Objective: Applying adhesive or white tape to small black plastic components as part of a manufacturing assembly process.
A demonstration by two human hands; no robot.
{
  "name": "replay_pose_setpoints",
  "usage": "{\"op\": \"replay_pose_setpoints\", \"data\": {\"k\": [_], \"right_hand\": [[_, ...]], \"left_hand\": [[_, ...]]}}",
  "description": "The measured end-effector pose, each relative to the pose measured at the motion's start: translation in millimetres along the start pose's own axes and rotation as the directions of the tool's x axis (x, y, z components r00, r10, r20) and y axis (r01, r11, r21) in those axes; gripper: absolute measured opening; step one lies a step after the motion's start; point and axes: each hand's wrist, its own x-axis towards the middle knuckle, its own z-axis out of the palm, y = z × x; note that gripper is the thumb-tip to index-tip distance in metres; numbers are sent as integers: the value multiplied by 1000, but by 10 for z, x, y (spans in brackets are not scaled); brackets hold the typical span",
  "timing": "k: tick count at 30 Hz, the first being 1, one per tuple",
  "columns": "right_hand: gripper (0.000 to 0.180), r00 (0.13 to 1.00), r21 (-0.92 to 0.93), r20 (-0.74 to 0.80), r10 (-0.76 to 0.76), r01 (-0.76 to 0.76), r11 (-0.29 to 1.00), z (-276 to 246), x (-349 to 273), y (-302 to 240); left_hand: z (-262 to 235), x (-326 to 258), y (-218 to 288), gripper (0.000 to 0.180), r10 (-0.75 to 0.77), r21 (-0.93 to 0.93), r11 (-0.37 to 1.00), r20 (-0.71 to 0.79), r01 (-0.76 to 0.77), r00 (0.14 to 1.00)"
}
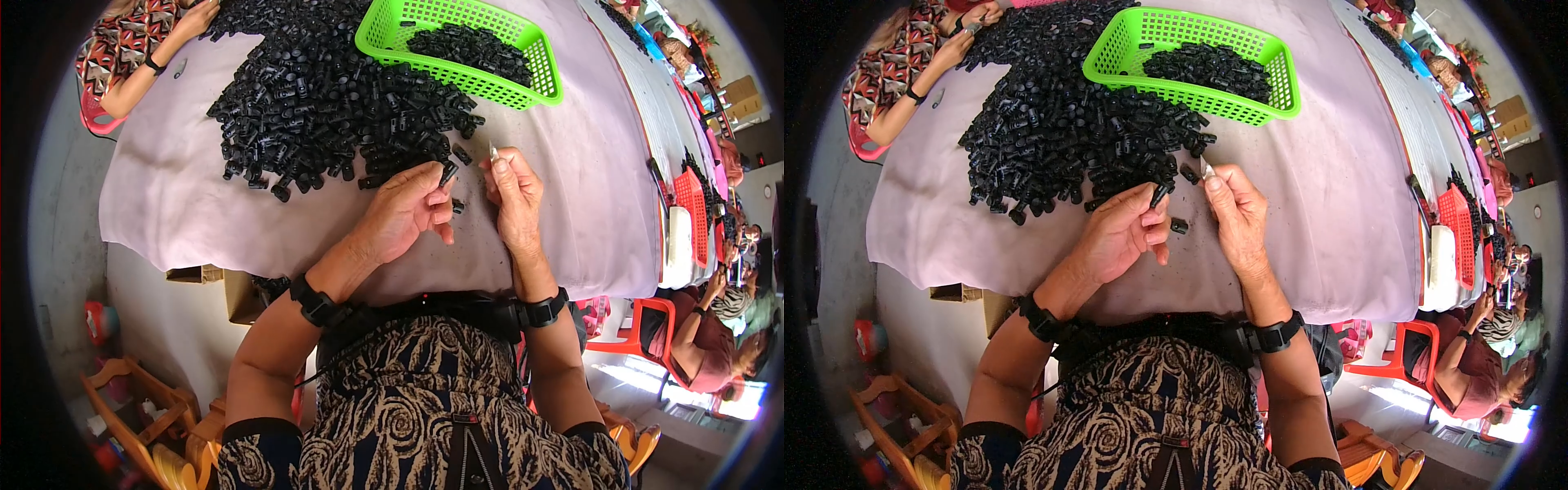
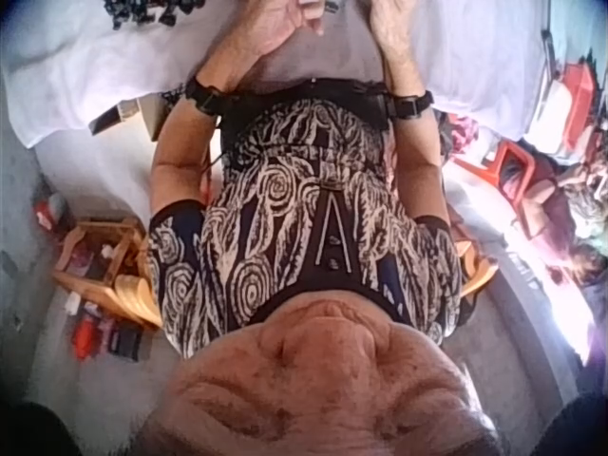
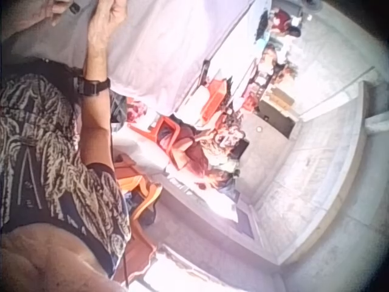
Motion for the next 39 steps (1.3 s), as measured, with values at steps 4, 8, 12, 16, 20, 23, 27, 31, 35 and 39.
{"op": "replay_pose_setpoints", "data": {"k": [4, 8, 12, 16, 20, 23, 27, 31, 35, 39], "right_hand": [[17, 989, -70, 114, -89, 98, 993, 3, -15, 12], [16, 979, -94, 161, -125, 142, 985, 94, -56, -28], [13, 974, -63, 203, -101, 117, 991, 150, -67, -29], [10, 974, -150, 214, -81, 114, 982, 129, -64, -30], [10, 983, -121, 178, -33, 55, 991, 149, -68, -75], [11, 985, -123, 171, 24, -3, 992, 82, -62, -31], [10, 977, -44, 207, -52, 62, 997, 117, -68, -26], [10, 973, -100, 215, -87, 111, 989, 119, -53, 0], [9, 979, -42, 202, -37, 46, 998, 117, -53, 7], [8, 978, -39, 206, -36, 45, 998, 124, -53, -31]], "left_hand": [[-14, -9, -6, 25, 4, 21, 1000, 26, -4, 1000], [8, -4, -19, 22, -28, 48, 998, -2, 28, 1000], [8, -3, -40, 20, -35, 109, 993, -1, 34, 999], [8, 5, -59, 20, -37, 116, 993, -9, 38, 999], [12, 11, -60, 21, -34, 107, 994, -27, 36, 999], [18, 10, -61, 22, -38, 92, 995, -26, 40, 999], [-4, 17, -58, 22, -52, 49, 997, -26, 53, 998], [5, 17, -58, 23, -51, 44, 998, -31, 53, 998], [-8, 19, -64, 24, -49, 44, 998, -20, 50, 999], [6, 25, -48, 24, -58, 53, 997, -17, 59, 998]]}}
